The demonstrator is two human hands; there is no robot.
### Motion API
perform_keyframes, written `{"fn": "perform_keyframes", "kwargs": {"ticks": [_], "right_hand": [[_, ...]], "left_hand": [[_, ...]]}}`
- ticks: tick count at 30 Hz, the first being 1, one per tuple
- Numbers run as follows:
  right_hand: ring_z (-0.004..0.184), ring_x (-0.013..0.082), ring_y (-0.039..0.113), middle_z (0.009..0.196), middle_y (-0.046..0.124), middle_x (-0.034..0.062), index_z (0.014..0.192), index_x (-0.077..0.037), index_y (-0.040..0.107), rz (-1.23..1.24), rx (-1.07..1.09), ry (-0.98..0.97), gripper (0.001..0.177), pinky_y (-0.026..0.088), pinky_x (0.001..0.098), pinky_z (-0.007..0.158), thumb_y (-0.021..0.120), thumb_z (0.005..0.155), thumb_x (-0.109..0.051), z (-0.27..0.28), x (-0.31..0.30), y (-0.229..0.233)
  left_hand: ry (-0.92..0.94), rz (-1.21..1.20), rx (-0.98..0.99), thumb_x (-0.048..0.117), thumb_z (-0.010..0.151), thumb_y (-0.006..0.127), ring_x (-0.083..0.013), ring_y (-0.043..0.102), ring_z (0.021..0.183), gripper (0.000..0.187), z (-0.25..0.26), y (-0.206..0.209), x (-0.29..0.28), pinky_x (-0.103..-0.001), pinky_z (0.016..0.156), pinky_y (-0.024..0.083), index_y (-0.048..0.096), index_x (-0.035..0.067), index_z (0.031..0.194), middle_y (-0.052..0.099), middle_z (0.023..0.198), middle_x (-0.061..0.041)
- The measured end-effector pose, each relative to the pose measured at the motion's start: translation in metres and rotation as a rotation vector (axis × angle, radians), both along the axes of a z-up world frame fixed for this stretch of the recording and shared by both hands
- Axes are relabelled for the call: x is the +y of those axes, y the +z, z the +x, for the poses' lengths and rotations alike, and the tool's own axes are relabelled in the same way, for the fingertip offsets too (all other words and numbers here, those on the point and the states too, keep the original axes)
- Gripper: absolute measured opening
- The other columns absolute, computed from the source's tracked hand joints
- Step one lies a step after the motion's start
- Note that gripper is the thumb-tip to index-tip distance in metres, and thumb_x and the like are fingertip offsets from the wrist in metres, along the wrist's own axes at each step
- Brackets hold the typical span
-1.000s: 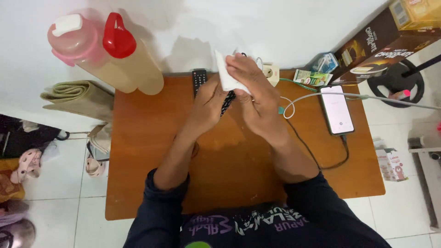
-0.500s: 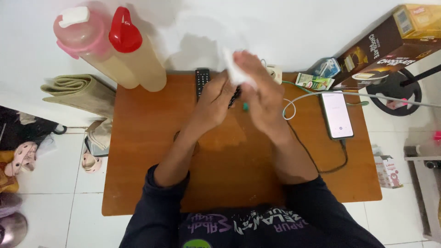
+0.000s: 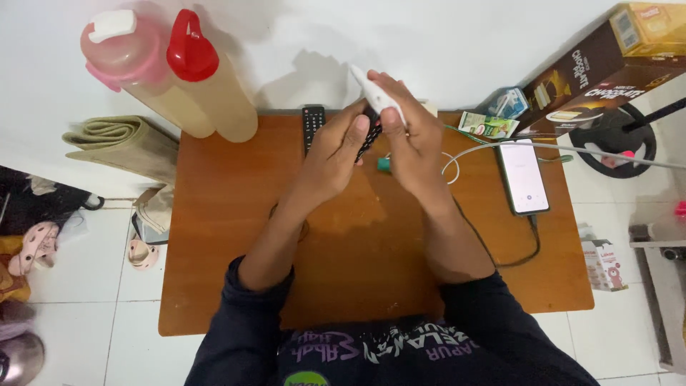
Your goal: Cleaning a television remote control using a white cloth.
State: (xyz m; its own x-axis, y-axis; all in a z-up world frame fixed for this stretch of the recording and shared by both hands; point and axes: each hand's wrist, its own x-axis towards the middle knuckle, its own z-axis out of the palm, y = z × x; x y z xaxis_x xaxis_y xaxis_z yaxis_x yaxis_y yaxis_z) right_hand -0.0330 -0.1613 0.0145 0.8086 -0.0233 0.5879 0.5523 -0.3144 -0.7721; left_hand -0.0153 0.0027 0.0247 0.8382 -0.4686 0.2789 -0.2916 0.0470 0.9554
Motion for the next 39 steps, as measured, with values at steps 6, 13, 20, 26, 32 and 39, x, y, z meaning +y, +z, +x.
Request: {"fn": "perform_keyframes", "kwargs": {"ticks": [6, 13, 20, 26, 32, 39], "right_hand": [[0.154, 0.0329, 0.049, 0.152, 0.06, 0.0109, 0.145, -0.007, 0.06, -0.197, -0.165, 0.01, 0.034, 0.026, 0.0473, 0.133, 0.053, 0.115, -0.021, -0.023, 0.015, 0.01], [0.151, 0.032, 0.05, 0.151, 0.061, 0.0122, 0.144, -0.006, 0.06, -0.167, -0.129, -0.012, 0.036, 0.029, 0.0503, 0.135, 0.05, 0.114, -0.023, -0.002, 0.004, -0.002], [0.15, 0.0298, 0.052, 0.149, 0.062, 0.0159, 0.143, -0.006, 0.061, -0.063, -0.093, -0.027, 0.039, 0.042, 0.0448, 0.127, 0.049, 0.116, -0.031, -0.008, 0.012, -0.003], [0.126, 0.0269, 0.058, 0.139, 0.069, 0.0145, 0.142, -0.008, 0.064, -0.021, 0.003, -0.017, 0.04, 0.044, 0.0401, 0.111, 0.051, 0.112, -0.031, 0.004, 0.007, -0.013], [0.123, 0.036, 0.059, 0.133, 0.068, 0.0171, 0.142, -0.006, 0.063, 0.051, 0.058, -0.068, 0.037, 0.049, 0.0425, 0.111, 0.055, 0.109, -0.02, -0.008, 0.011, 0.001], [0.151, 0.0339, 0.051, 0.149, 0.062, 0.0149, 0.141, -0.003, 0.063, -0.039, -0.174, -0.005, 0.031, 0.035, 0.0494, 0.135, 0.053, 0.113, -0.013, 0.006, 0.006, -0.026]], "left_hand": [[-0.01, -0.098, -0.425, 0.046, 0.12, 0.033, -0.0177, 0.061, 0.101, 0.051, 0.013, -0.03, 0.001, -0.032, 0.087, 0.049, 0.053, 0.0, 0.132, 0.063, 0.114, -0.012], [-0.034, 0.002, -0.135, 0.041, 0.114, 0.035, -0.0124, 0.058, 0.069, 0.05, 0.008, -0.021, -0.001, -0.027, 0.062, 0.05, 0.058, 0.0, 0.132, 0.061, 0.091, -0.006], [-0.021, -0.027, -0.06, 0.044, 0.113, 0.036, -0.0118, 0.058, 0.072, 0.056, 0.013, -0.03, 0.003, -0.027, 0.063, 0.05, 0.054, 0.0, 0.143, 0.062, 0.092, -0.006], [-0.004, -0.004, -0.047, 0.046, 0.113, 0.036, -0.0118, 0.061, 0.074, 0.056, 0.012, -0.029, 0.002, -0.026, 0.062, 0.051, 0.056, 0.0, 0.138, 0.065, 0.094, -0.007], [-0.009, -0.041, 0.013, 0.048, 0.111, 0.037, -0.0099, 0.057, 0.072, 0.059, 0.008, -0.021, 0.002, -0.025, 0.062, 0.051, 0.055, 0.002, 0.144, 0.06, 0.089, -0.004], [0.049, 0.005, 0.058, 0.039, 0.112, 0.037, -0.0098, 0.056, 0.072, 0.053, 0.0, -0.01, 0.002, -0.026, 0.063, 0.051, 0.056, 0.004, 0.147, 0.059, 0.087, -0.003]]}}
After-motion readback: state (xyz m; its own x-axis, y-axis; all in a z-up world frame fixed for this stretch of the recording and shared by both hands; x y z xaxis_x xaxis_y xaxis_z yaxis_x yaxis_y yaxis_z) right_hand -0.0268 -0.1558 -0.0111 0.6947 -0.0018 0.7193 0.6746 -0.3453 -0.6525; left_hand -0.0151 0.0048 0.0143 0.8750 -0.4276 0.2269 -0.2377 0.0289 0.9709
